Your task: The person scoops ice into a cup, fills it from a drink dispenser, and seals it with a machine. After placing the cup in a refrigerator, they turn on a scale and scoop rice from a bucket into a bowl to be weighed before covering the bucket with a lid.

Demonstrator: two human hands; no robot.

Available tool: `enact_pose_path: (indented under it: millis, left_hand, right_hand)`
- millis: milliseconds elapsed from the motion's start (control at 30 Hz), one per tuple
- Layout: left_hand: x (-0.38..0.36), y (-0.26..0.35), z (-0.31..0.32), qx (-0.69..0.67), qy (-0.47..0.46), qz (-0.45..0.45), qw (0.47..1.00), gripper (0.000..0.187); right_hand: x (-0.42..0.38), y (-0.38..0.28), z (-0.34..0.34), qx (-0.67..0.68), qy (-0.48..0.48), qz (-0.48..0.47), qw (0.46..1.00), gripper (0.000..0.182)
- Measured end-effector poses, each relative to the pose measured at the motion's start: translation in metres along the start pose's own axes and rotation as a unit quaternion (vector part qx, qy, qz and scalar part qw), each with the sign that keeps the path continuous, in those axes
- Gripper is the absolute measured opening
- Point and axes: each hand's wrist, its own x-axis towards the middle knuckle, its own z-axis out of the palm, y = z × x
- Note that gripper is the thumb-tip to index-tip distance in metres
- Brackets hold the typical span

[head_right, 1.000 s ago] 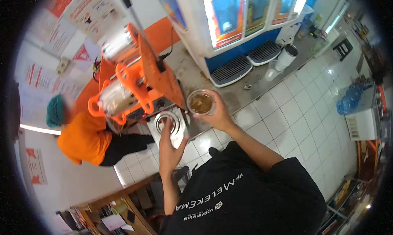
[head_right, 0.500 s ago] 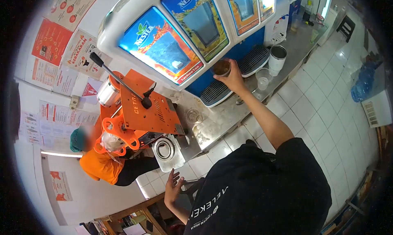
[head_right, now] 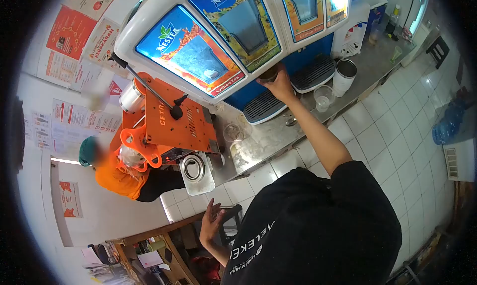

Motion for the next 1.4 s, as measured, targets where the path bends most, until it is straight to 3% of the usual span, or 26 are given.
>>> enact_pose_path:
  millis: [300, 367, 500, 633, 667, 800, 833, 967, 1100, 1233, 1400]
  left_hand:
    - [0.020, 0.061, 0.007, 0.037, -0.009, 0.028, 0.999, 0.075]
    - [0.030, 0.094, 0.012, 0.159, -0.016, 0.121, 0.980, 0.074]
    - [0.064, 0.160, 0.041, 0.235, 0.048, 0.289, 0.927, 0.071]
    - [0.089, 0.221, 0.069, 0.215, 0.126, 0.349, 0.904, 0.088]
    - [0.097, 0.224, 0.072, 0.226, 0.133, 0.348, 0.900, 0.093]
    - [0.092, 0.211, 0.055, 0.230, 0.163, 0.321, 0.904, 0.104]
    - [0.089, 0.200, 0.049, 0.222, 0.185, 0.342, 0.894, 0.104]
    - [0.052, 0.179, 0.006, 0.286, 0.186, 0.246, 0.907, 0.102]
    - [0.037, 0.153, -0.048, 0.277, 0.180, 0.186, 0.925, 0.100]
    - [0.051, 0.111, -0.093, 0.286, 0.207, 0.186, 0.917, 0.097]
    - [0.097, 0.067, -0.125, 0.268, 0.246, 0.195, 0.911, 0.091]
  right_hand:
    - [-0.017, -0.007, -0.020, 0.018, -0.014, -0.002, 1.000, 0.077]
    - [-0.025, -0.022, -0.027, 0.027, -0.032, -0.008, 0.999, 0.076]
    - [-0.052, -0.054, -0.034, 0.028, -0.063, -0.009, 0.998, 0.079]
    - [-0.089, -0.096, -0.025, 0.069, -0.134, 0.003, 0.989, 0.083]
    - [-0.099, -0.111, -0.022, 0.086, -0.173, 0.025, 0.981, 0.072]
    - [-0.141, -0.153, 0.023, 0.118, -0.242, -0.046, 0.962, 0.070]
    - [-0.149, -0.169, 0.025, 0.112, -0.251, -0.043, 0.961, 0.067]
    - [-0.187, -0.200, 0.063, 0.138, -0.303, -0.005, 0.943, 0.062]
    - [-0.202, -0.236, 0.097, 0.086, -0.396, -0.032, 0.914, 0.073]
    - [-0.187, -0.256, 0.098, 0.061, -0.499, 0.045, 0.863, 0.076]
    - [-0.178, -0.246, 0.082, -0.005, -0.454, 0.088, 0.887, 0.064]
